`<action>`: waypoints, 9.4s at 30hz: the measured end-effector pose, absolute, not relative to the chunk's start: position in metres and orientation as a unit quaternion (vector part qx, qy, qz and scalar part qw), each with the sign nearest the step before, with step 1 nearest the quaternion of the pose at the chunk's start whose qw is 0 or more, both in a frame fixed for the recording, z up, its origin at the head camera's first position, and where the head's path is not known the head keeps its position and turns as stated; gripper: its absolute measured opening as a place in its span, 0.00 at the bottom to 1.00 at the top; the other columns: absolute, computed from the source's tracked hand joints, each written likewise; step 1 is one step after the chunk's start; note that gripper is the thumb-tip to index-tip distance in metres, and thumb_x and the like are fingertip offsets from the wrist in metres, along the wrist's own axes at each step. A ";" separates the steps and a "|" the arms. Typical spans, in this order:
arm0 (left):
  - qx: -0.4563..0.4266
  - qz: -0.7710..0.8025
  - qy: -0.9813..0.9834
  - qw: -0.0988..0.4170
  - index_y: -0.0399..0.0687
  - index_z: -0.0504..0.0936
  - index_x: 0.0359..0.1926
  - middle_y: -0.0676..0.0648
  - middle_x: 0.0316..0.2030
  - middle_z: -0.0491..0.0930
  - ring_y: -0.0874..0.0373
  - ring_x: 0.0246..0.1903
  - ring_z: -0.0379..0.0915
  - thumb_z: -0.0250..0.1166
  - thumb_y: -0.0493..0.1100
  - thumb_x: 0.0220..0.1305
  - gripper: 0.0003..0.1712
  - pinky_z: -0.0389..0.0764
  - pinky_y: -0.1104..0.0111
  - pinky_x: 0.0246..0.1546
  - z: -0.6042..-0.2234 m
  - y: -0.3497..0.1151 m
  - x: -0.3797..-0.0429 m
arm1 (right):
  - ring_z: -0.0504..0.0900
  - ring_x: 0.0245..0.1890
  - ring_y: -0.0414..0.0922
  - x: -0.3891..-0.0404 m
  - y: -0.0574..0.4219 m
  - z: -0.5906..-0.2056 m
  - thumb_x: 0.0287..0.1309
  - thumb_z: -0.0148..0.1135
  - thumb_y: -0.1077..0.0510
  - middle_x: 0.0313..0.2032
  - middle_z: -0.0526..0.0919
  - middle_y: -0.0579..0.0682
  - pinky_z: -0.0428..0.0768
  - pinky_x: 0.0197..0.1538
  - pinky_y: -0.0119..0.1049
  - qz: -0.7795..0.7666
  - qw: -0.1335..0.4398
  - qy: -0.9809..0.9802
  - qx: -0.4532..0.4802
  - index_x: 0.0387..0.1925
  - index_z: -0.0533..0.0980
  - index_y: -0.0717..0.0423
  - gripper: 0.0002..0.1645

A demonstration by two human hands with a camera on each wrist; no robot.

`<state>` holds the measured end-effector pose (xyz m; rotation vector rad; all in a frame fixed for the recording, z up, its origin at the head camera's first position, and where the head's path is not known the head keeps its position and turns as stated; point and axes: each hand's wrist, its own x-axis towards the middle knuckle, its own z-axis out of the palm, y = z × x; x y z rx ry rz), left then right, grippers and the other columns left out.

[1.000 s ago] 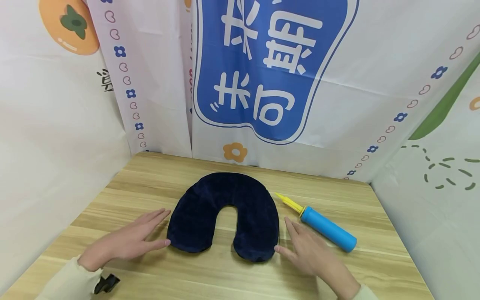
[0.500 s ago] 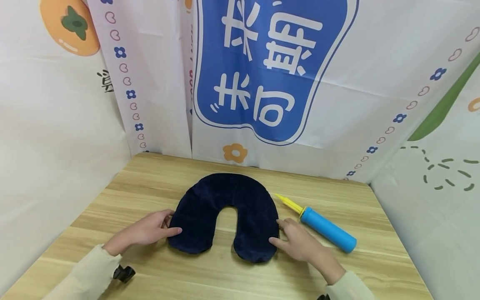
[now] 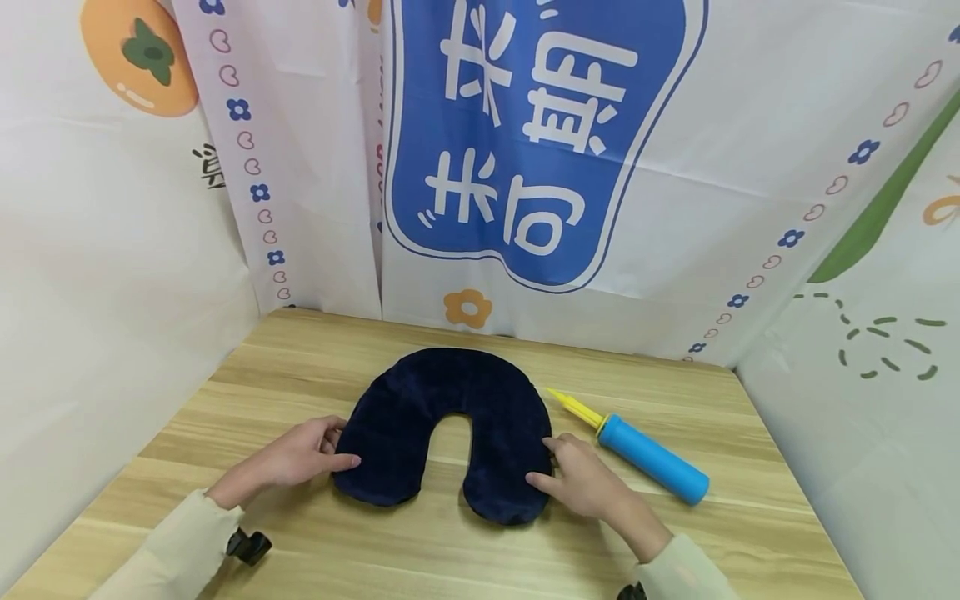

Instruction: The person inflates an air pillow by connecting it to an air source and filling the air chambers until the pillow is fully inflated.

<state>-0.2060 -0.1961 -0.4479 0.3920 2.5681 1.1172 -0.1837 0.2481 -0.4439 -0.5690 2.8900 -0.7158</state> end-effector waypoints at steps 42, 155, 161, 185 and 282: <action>0.067 0.457 0.873 0.157 0.29 0.81 0.45 0.41 0.31 0.89 0.54 0.31 0.86 0.67 0.46 0.74 0.19 0.86 0.63 0.32 -0.448 -0.219 -0.206 | 0.88 0.52 0.57 -0.221 0.242 -0.441 0.70 0.68 0.43 0.53 0.88 0.64 0.88 0.51 0.50 -0.329 0.099 0.938 -0.056 0.62 0.77 0.73 0.38; 0.028 0.415 0.902 0.113 0.29 0.82 0.57 0.36 0.47 0.88 0.50 0.43 0.86 0.72 0.51 0.69 0.29 0.86 0.62 0.42 -0.445 -0.222 -0.231 | 0.64 0.12 0.37 -0.189 0.227 -0.446 0.75 0.63 0.45 0.15 0.81 0.46 0.62 0.19 0.28 -0.332 0.180 0.918 -0.120 0.21 0.80 0.56 0.27; 0.049 0.467 0.867 0.167 0.28 0.84 0.43 0.41 0.35 0.89 0.53 0.32 0.89 0.69 0.47 0.73 0.21 0.90 0.63 0.36 -0.452 -0.221 -0.213 | 0.73 0.18 0.40 -0.210 0.244 -0.435 0.76 0.61 0.45 0.23 0.85 0.51 0.72 0.24 0.34 -0.314 0.131 0.937 -0.084 0.34 0.87 0.58 0.22; 0.034 0.494 0.861 0.116 0.22 0.78 0.59 0.33 0.44 0.89 0.51 0.37 0.90 0.72 0.41 0.68 0.28 0.90 0.59 0.42 -0.465 -0.207 -0.239 | 0.61 0.14 0.38 -0.215 0.247 -0.446 0.68 0.70 0.53 0.13 0.64 0.40 0.62 0.22 0.30 -0.332 0.117 0.935 -0.034 0.18 0.71 0.51 0.24; 0.500 0.116 0.858 -0.033 0.55 0.89 0.36 0.58 0.33 0.81 0.68 0.33 0.71 0.71 0.40 0.66 0.03 0.78 0.75 0.39 -0.442 -0.123 -0.206 | 0.83 0.29 0.26 -0.147 0.111 -0.437 0.64 0.74 0.56 0.30 0.90 0.44 0.80 0.34 0.20 -0.306 0.056 0.886 -0.343 0.37 0.87 0.60 0.09</action>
